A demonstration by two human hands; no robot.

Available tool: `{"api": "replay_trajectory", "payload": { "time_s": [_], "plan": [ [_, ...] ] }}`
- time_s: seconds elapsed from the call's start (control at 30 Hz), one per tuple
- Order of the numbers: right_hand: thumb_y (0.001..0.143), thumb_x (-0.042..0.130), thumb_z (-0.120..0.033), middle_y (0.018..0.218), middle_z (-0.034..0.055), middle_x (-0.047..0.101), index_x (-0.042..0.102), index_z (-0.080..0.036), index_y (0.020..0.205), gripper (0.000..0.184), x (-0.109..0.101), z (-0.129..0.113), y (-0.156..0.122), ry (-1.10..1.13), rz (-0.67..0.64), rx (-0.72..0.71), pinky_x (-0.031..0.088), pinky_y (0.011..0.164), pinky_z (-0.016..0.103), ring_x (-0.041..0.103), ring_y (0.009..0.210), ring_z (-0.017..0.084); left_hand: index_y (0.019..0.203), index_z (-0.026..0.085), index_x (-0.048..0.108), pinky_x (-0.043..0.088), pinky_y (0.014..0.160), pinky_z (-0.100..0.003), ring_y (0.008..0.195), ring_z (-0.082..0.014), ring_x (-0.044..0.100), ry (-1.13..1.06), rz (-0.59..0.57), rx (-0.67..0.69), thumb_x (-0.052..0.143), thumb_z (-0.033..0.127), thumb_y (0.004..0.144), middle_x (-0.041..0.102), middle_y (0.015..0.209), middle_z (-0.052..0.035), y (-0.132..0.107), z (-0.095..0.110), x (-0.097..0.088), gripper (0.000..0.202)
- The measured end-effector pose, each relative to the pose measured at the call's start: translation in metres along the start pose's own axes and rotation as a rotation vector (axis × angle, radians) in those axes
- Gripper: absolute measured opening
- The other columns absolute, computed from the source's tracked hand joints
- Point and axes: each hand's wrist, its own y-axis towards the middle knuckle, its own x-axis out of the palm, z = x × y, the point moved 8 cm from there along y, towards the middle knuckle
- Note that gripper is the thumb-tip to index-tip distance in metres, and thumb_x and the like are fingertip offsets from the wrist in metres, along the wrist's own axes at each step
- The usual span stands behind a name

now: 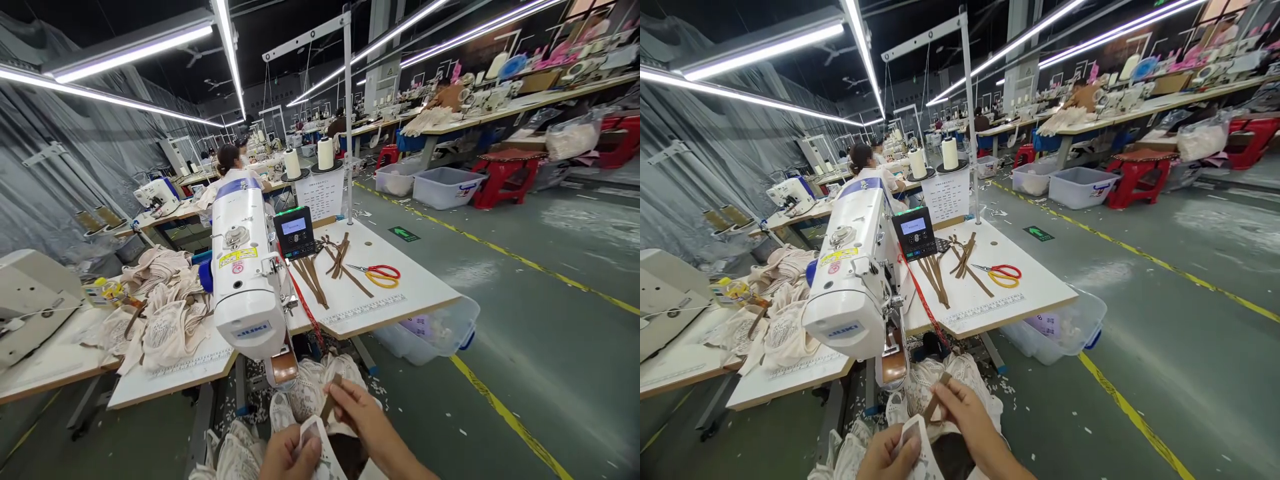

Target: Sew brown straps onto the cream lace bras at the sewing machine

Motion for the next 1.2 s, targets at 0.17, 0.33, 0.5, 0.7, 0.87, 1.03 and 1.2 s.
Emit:
{"api": "replay_trajectory", "payload": {
  "time_s": [0.17,0.33,0.5,0.7,0.87,1.03,1.2],
  "plan": [
    [0.078,0.073,-0.052,0.089,0.0020,0.060,0.071,-0.017,0.087,0.036,0.017,-0.017,-0.011,-0.071,-0.307,0.037,0.042,0.081,0.026,0.054,0.081,0.013,0.064,0.018,0.045,0.022,0.056,-0.026,0.060,-0.0115,0.030,0.113,0.148,0.003,0.044,0.082,0.078,0.033,0.061,0.0033,0.001,-0.006,-0.016,0.065],
    [0.085,0.064,-0.053,0.094,0.0061,0.064,0.076,-0.018,0.088,0.037,0.047,-0.033,-0.028,-0.471,-0.432,-0.230,0.043,0.085,0.031,0.060,0.093,0.021,0.062,0.015,0.053,0.024,0.054,-0.025,0.057,-0.0106,0.032,0.152,0.140,0.062,0.051,0.072,0.082,0.037,0.057,0.0033,0.003,-0.005,-0.006,0.060],
    [0.087,0.062,-0.052,0.084,0.0046,0.066,0.074,-0.016,0.084,0.038,0.045,-0.030,-0.021,-0.357,-0.332,-0.247,0.045,0.080,0.030,0.060,0.084,0.018,0.088,0.016,0.068,0.047,0.073,-0.028,0.076,-0.0183,0.057,0.085,0.219,0.316,0.051,0.059,0.089,0.063,0.081,-0.0056,-0.011,0.023,-0.004,0.046],
    [0.081,0.066,-0.056,0.072,-0.0014,0.059,0.069,-0.016,0.091,0.041,0.027,-0.027,0.001,-0.240,-0.182,-0.061,0.040,0.059,0.023,0.048,0.061,0.009,0.117,0.014,0.061,0.051,0.065,-0.023,0.069,-0.0139,0.064,0.219,0.423,0.390,0.050,0.035,0.096,0.070,0.084,-0.0052,-0.019,0.033,-0.015,0.031],
    [0.086,0.063,-0.047,0.072,-0.0010,0.061,0.065,-0.016,0.103,0.036,0.030,-0.059,0.045,-0.400,-0.222,-0.173,0.046,0.063,0.024,0.057,0.066,0.011,0.120,0.018,0.066,0.051,0.064,-0.019,0.067,-0.0116,0.068,0.583,0.339,0.602,0.045,0.020,0.098,0.074,0.079,-0.0045,-0.012,0.066,-0.029,0.031],
    [0.085,0.060,-0.038,0.075,-0.0003,0.061,0.060,-0.017,0.092,0.022,0.046,-0.091,0.078,-0.723,-0.207,-0.366,0.045,0.064,0.026,0.057,0.067,0.013,0.121,0.018,0.068,0.055,0.082,-0.023,0.095,-0.0164,0.073,0.499,0.368,0.371,0.047,0.024,0.098,0.075,0.114,-0.0078,0.005,0.068,-0.059,0.032],
    [0.082,0.059,-0.029,0.083,0.0021,0.062,0.056,-0.019,0.086,0.011,0.069,-0.106,0.094,-0.890,-0.216,-0.557,0.045,0.069,0.030,0.056,0.073,0.016,0.122,0.021,0.069,0.051,0.057,-0.021,0.057,-0.0110,0.065,0.424,0.316,0.219,0.049,0.028,0.097,0.079,0.095,-0.0034,0.012,0.059,-0.064,0.033]
  ]
}}
